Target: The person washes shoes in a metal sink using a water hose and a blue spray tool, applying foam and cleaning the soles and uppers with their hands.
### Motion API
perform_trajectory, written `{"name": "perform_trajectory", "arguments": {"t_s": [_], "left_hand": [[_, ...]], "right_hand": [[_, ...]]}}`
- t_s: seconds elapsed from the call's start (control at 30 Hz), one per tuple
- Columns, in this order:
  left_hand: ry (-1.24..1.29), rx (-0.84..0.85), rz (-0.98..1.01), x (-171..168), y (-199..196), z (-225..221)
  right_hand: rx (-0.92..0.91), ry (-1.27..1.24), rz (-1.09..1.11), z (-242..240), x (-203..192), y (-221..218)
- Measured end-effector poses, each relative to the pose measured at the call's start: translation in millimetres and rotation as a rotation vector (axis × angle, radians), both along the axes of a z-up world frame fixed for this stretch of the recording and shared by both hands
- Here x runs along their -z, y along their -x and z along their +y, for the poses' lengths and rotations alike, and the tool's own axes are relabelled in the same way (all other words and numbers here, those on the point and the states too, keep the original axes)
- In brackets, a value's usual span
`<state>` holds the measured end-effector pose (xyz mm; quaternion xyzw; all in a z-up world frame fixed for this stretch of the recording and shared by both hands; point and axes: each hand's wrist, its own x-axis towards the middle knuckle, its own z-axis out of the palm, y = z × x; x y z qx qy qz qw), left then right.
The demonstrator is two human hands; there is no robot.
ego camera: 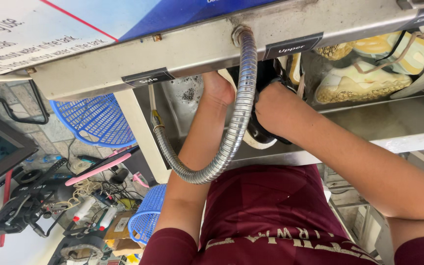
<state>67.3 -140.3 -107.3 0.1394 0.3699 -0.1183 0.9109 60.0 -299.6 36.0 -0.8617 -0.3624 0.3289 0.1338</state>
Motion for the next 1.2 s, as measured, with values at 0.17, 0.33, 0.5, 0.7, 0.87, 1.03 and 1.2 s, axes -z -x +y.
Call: {"name": "perform_trajectory", "arguments": {"t_s": [0.17,0.33,0.5,0.7,0.87,1.03,1.2], "left_hand": [[0.046,0.021,-0.179,56,-47,15],[0.013,-0.042,-0.207,88,-72,33],[-0.023,-0.004,-0.187,94,-44,28],[-0.084,0.057,-0.141,82,0,32],[-0.043,0.017,-0.125,24,-7,12],[0.050,-0.142,-0.082,-29,7,-8],[0.102,0.025,-0.162,63,-24,14]], "right_hand": [[0.411,-0.005,0.228,19,-2,-54],[0.588,-0.320,0.001,27,3,-66],[0.188,0.159,-0.028,26,7,-54],[0.228,0.087,-0.029,26,-5,-31],[0.117,0.085,0.003,22,-2,0],[0.088,0.103,0.089,19,-10,1],[0.297,0.173,0.220,22,3,-44]]}}
